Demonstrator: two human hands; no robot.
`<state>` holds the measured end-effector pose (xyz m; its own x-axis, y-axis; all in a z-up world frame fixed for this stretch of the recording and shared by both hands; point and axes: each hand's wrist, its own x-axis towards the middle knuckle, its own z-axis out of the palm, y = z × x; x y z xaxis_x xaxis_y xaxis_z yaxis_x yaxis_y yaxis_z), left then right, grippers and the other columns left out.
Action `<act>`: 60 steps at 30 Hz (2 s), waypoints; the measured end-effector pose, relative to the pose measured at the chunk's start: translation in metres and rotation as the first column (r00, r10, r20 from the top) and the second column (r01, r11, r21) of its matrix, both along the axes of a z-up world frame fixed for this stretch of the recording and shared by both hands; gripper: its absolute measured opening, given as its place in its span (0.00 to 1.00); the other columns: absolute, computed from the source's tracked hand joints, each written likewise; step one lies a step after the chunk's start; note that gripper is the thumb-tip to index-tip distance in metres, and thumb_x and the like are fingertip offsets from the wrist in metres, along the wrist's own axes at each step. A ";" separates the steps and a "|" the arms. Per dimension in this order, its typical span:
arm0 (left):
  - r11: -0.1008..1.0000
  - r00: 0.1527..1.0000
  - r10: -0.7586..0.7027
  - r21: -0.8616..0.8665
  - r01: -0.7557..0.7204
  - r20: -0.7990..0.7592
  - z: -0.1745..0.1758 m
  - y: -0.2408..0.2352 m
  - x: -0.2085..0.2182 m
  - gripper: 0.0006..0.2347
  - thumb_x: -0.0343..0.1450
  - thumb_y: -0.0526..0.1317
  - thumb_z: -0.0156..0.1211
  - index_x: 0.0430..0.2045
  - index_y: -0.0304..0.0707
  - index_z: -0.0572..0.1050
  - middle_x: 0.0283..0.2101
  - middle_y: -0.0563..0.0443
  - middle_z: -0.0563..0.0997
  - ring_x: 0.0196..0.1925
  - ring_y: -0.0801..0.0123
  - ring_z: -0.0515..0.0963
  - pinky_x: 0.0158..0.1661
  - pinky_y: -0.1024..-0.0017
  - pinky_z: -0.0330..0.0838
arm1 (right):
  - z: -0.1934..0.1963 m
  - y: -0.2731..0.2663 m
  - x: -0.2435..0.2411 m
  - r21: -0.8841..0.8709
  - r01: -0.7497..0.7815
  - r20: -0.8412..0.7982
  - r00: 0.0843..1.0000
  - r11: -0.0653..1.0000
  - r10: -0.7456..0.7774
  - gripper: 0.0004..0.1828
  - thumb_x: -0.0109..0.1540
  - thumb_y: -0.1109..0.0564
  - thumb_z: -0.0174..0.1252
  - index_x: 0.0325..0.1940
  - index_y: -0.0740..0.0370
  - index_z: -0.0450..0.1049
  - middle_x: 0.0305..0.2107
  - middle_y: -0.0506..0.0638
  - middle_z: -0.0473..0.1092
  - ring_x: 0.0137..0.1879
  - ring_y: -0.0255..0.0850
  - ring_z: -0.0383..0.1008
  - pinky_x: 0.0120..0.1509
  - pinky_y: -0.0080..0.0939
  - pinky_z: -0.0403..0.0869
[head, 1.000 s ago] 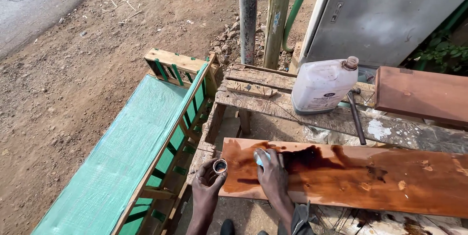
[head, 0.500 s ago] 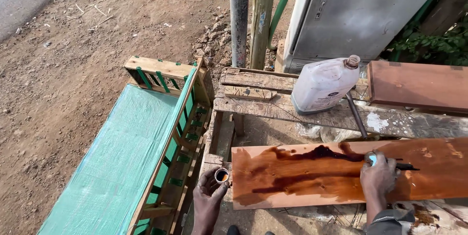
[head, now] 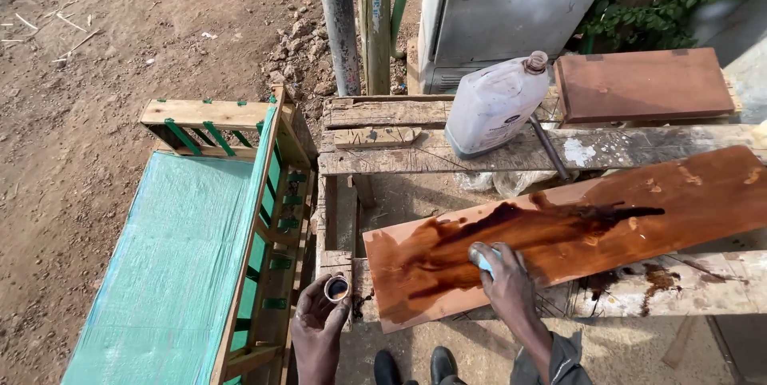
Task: Applying wood stain to a long wooden board using a cloth and a small cup for precision.
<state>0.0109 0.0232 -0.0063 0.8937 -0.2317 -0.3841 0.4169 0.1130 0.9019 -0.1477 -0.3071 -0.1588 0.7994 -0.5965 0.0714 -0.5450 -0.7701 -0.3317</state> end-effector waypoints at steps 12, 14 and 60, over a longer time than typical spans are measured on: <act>0.986 0.992 0.102 0.125 -0.111 0.076 -0.022 0.014 -0.016 0.25 0.62 0.24 0.67 0.56 0.26 0.74 0.54 0.32 0.83 0.56 0.51 0.84 0.57 0.61 0.79 | 0.025 -0.226 -0.032 -0.049 0.646 0.159 0.758 0.762 -0.633 0.25 0.62 0.57 0.67 0.64 0.60 0.73 0.54 0.67 0.66 0.58 0.69 0.67 0.54 0.68 0.71; 0.996 0.993 0.029 0.086 -0.039 0.116 -0.022 0.007 -0.016 0.25 0.62 0.23 0.66 0.56 0.25 0.74 0.55 0.32 0.84 0.57 0.52 0.84 0.58 0.63 0.79 | 0.045 -0.145 0.026 0.130 0.431 0.241 0.860 0.893 -0.450 0.29 0.58 0.65 0.68 0.63 0.55 0.74 0.55 0.62 0.65 0.57 0.60 0.68 0.50 0.58 0.78; 0.996 0.964 -0.044 0.085 0.023 0.263 0.018 -0.071 -0.072 0.21 0.62 0.34 0.70 0.52 0.37 0.78 0.51 0.44 0.89 0.55 0.64 0.88 0.60 0.68 0.81 | 0.005 0.069 0.027 -0.158 -0.461 0.209 0.849 0.873 0.486 0.42 0.51 0.58 0.70 0.68 0.43 0.64 0.55 0.53 0.64 0.52 0.56 0.65 0.34 0.58 0.76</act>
<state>-0.0616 -0.0478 0.0113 0.9582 -0.2413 -0.1534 0.1643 0.0258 0.9861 -0.1212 -0.2385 -0.1543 0.9349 -0.1299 0.3302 -0.0218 -0.9499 -0.3119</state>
